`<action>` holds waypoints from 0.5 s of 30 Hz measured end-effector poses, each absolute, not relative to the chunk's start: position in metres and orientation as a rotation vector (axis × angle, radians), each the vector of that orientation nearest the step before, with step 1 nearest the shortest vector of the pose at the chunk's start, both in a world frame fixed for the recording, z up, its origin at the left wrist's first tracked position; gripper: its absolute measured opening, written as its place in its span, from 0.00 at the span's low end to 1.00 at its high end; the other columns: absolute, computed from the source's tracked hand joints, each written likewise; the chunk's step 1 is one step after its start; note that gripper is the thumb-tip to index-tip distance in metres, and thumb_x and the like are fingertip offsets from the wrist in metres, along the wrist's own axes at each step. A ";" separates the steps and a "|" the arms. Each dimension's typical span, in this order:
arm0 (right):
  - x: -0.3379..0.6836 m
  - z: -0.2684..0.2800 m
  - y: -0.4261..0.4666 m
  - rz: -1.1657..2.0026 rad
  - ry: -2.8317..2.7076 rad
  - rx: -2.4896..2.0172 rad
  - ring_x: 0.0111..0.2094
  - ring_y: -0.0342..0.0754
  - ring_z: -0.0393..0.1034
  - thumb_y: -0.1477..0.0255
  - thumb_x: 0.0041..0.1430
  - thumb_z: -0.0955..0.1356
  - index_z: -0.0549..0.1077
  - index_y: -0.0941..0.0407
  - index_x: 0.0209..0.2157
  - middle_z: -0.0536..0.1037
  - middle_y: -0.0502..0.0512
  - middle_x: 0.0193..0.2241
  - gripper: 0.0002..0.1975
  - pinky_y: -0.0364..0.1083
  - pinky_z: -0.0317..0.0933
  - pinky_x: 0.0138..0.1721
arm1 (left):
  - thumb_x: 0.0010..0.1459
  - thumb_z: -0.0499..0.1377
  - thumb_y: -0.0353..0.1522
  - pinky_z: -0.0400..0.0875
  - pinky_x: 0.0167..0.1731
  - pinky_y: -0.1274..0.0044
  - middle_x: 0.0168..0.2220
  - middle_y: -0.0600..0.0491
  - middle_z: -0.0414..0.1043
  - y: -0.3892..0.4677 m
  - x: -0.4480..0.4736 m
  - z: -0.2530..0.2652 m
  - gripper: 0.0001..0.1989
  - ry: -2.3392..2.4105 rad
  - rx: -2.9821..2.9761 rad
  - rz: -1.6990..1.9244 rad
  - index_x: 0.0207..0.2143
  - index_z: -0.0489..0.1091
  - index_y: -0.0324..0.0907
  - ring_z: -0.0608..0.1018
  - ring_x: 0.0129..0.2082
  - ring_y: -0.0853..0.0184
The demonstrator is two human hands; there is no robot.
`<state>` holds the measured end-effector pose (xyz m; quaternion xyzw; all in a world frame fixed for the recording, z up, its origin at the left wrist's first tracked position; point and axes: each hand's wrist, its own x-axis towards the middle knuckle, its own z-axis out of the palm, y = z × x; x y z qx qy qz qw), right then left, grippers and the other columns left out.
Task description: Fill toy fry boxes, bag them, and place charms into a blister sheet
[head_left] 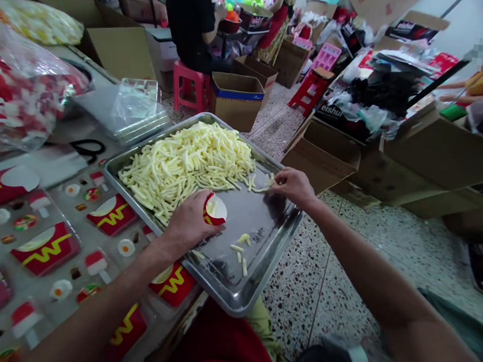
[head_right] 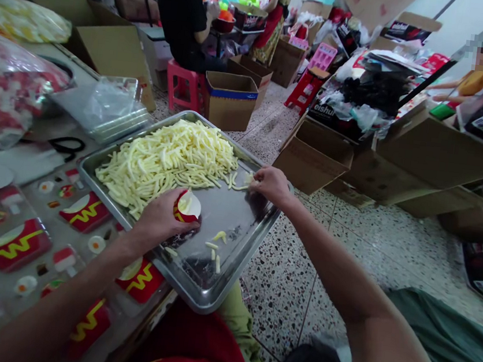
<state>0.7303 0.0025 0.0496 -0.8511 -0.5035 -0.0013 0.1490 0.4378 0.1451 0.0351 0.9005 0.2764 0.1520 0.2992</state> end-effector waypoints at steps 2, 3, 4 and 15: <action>0.720 0.048 0.003 0.039 -1.511 -2.356 0.35 0.46 0.69 0.73 0.47 0.72 0.79 0.57 0.29 0.78 0.52 0.36 0.05 0.42 0.58 0.36 | 0.40 0.73 0.41 0.70 0.50 0.66 0.50 0.45 0.73 0.141 0.439 0.035 0.37 0.766 2.406 0.359 0.52 0.67 0.41 0.76 0.49 0.53; 0.713 0.047 0.003 0.057 -1.565 -2.340 0.37 0.47 0.69 0.75 0.46 0.72 0.78 0.57 0.30 0.79 0.53 0.36 0.05 0.43 0.58 0.37 | 0.40 0.73 0.41 0.70 0.49 0.66 0.49 0.44 0.73 0.139 0.440 0.034 0.37 0.779 2.415 0.338 0.52 0.67 0.41 0.76 0.49 0.53; 0.705 0.046 0.004 0.073 -1.609 -2.348 0.38 0.48 0.69 0.76 0.45 0.72 0.78 0.56 0.29 0.79 0.53 0.35 0.06 0.43 0.58 0.38 | 0.40 0.73 0.41 0.70 0.48 0.67 0.49 0.44 0.73 0.137 0.441 0.034 0.36 0.794 2.425 0.326 0.51 0.67 0.41 0.76 0.48 0.53; 0.600 0.050 0.010 0.539 -1.215 -2.090 0.25 0.45 0.67 0.71 0.53 0.71 0.75 0.57 0.29 0.77 0.50 0.24 0.04 0.42 0.58 0.25 | 0.43 0.72 0.39 0.69 0.47 0.68 0.48 0.45 0.72 0.113 0.447 0.033 0.34 0.824 2.506 0.468 0.52 0.66 0.41 0.76 0.48 0.54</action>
